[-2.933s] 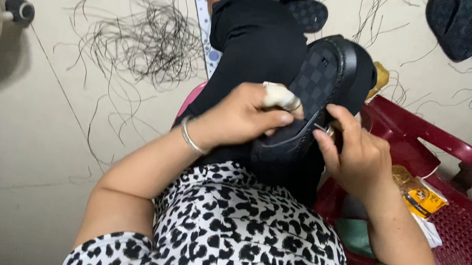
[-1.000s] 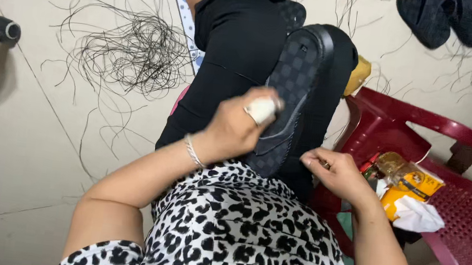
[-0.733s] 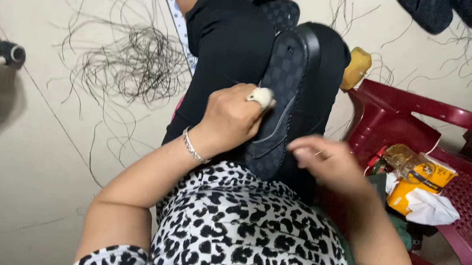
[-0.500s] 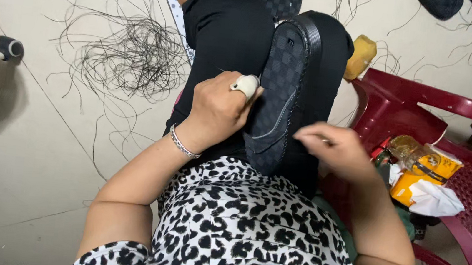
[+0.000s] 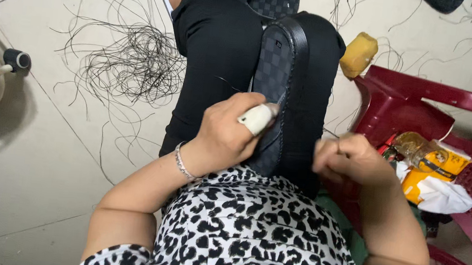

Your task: The person is sitting on the floor, sewing a black slip-on shoe that rests on their lap. They use a needle and thread to stitch the sole to the upper part of the shoe, pulling the thread tight with each pass.

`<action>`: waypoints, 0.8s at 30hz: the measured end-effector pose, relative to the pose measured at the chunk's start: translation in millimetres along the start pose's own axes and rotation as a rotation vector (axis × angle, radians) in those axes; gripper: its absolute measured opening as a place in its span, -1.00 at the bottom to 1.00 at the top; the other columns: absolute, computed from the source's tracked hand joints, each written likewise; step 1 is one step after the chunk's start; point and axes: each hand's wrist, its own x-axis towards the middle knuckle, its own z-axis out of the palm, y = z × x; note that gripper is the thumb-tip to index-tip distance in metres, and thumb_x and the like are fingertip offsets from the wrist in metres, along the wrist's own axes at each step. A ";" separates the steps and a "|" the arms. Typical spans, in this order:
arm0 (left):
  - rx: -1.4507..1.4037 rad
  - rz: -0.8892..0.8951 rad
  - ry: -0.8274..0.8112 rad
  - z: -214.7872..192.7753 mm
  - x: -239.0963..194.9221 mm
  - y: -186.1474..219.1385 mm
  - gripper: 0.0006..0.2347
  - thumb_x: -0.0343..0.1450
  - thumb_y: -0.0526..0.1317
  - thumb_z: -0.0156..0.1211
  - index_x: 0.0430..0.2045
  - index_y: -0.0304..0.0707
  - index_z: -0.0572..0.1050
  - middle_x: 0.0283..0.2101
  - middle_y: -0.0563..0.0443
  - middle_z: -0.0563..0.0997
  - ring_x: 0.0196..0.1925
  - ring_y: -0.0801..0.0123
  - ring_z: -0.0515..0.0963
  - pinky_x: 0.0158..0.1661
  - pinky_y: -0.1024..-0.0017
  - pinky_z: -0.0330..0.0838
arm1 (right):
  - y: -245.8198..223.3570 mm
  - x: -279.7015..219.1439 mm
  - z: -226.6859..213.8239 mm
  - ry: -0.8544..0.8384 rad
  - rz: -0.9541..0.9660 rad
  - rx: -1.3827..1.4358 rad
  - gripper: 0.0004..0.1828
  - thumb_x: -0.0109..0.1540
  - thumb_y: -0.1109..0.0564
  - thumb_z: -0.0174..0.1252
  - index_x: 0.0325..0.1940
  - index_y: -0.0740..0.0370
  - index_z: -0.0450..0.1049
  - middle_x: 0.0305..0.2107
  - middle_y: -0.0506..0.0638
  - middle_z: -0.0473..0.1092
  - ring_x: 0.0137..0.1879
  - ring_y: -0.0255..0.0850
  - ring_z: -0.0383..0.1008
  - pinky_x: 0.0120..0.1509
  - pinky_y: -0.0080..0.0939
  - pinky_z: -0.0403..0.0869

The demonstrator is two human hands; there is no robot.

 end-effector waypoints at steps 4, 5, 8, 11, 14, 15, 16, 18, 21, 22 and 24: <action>-0.036 0.054 -0.111 8.0 18.7 19.7 -0.89 0.42 -0.32 0.25 -0.39 -0.47 0.57 -0.30 -0.24 0.57 -0.34 -0.05 0.62 -0.42 0.18 0.47 | 4.1 14.6 17.9 0.063 0.133 -0.109 -0.64 0.38 -0.01 0.09 -0.38 0.25 0.57 -0.44 0.15 0.51 -0.24 -0.01 0.58 -0.15 0.03 0.50; -0.037 0.068 -0.114 18.7 13.3 8.0 -0.89 0.42 -0.32 0.25 -0.39 -0.47 0.57 -0.30 -0.24 0.57 -0.34 -0.05 0.62 -0.42 0.18 0.47 | 1.8 10.0 13.5 0.077 0.127 -0.112 -0.64 0.38 -0.01 0.09 -0.38 0.25 0.57 -0.44 0.15 0.51 -0.24 -0.01 0.58 -0.15 0.03 0.50; 0.014 0.146 -0.093 35.0 -2.7 -4.0 -0.79 0.34 -0.35 0.26 -0.75 -0.30 0.43 -0.38 -0.07 0.52 -0.47 0.11 0.52 -0.52 0.28 0.34 | -8.3 3.2 13.9 0.098 0.037 0.080 -0.67 0.36 0.00 0.06 -0.25 0.22 0.65 -0.57 0.03 0.50 -0.52 -0.25 0.50 -0.45 -0.25 0.52; -0.065 0.082 -0.052 29.4 11.7 0.9 -0.74 0.40 -0.32 0.24 -0.74 -0.33 0.41 -0.38 -0.01 0.50 -0.49 0.14 0.52 -0.53 0.35 0.36 | -12.0 13.3 17.7 0.401 0.064 -0.261 -0.74 0.37 0.10 0.12 -0.37 0.24 0.50 -0.58 0.09 0.40 -0.47 -0.09 0.51 -0.43 -0.10 0.41; -0.014 0.016 -0.065 31.4 5.4 1.7 -0.80 0.40 -0.29 0.30 -0.64 -0.34 0.48 -0.37 -0.04 0.50 -0.46 0.10 0.57 -0.54 0.29 0.39 | 5.9 0.6 19.4 0.343 0.082 0.114 -0.84 0.30 0.13 0.20 -0.30 0.20 0.64 -0.67 -0.12 0.46 -0.61 -0.44 0.40 -0.57 -0.41 0.41; -0.029 0.002 -0.069 31.6 4.9 2.6 -0.80 0.40 -0.30 0.30 -0.63 -0.37 0.49 -0.37 -0.04 0.51 -0.46 0.10 0.58 -0.54 0.31 0.40 | 6.6 -0.3 19.1 0.420 0.104 0.100 -0.79 0.33 0.10 0.17 -0.33 0.19 0.62 -0.70 -0.12 0.46 -0.63 -0.43 0.39 -0.58 -0.42 0.38; -0.044 -0.006 -0.075 30.1 5.2 1.8 -0.81 0.40 -0.31 0.30 -0.63 -0.40 0.50 -0.36 -0.04 0.51 -0.47 0.10 0.58 -0.54 0.32 0.41 | 7.1 1.0 19.8 0.502 0.122 0.086 -0.74 0.36 0.07 0.14 -0.35 0.19 0.61 -0.72 -0.11 0.46 -0.66 -0.43 0.38 -0.59 -0.43 0.34; -0.030 0.016 -0.054 26.3 8.1 6.7 -0.79 0.40 -0.32 0.29 -0.66 -0.40 0.47 -0.38 -0.07 0.50 -0.50 0.08 0.57 -0.57 0.32 0.39 | 6.7 10.7 28.0 0.511 0.079 -0.161 -0.78 0.35 0.08 0.17 -0.34 0.18 0.60 -0.65 -0.01 0.46 -0.57 -0.21 0.45 -0.48 -0.25 0.41; -0.013 0.035 -0.014 29.9 8.9 4.6 -0.74 0.40 -0.34 0.27 -0.73 -0.38 0.40 -0.41 -0.09 0.50 -0.55 0.08 0.54 -0.61 0.34 0.36 | 14.7 12.1 28.8 0.454 0.036 -0.357 -0.79 0.33 0.08 0.19 -0.35 0.20 0.53 -0.63 0.13 0.43 -0.51 0.02 0.48 -0.40 -0.04 0.43; -0.009 0.024 0.003 32.4 6.9 2.8 -0.71 0.40 -0.34 0.26 -0.77 -0.36 0.38 -0.41 -0.08 0.51 -0.57 0.10 0.53 -0.62 0.36 0.35 | 18.8 9.7 28.6 0.386 0.041 -0.303 -0.75 0.34 0.07 0.18 -0.39 0.23 0.48 -0.67 0.16 0.39 -0.55 0.02 0.44 -0.43 -0.02 0.39; 0.015 0.027 0.026 36.7 8.7 5.5 -0.72 0.40 -0.32 0.26 -0.76 -0.35 0.39 -0.42 -0.07 0.50 -0.58 0.11 0.53 -0.63 0.35 0.35 | 22.4 -3.8 23.4 0.340 -0.002 -0.009 -0.71 0.37 0.07 0.11 -0.38 0.28 0.52 -0.70 0.02 0.38 -0.61 -0.20 0.38 -0.49 -0.21 0.39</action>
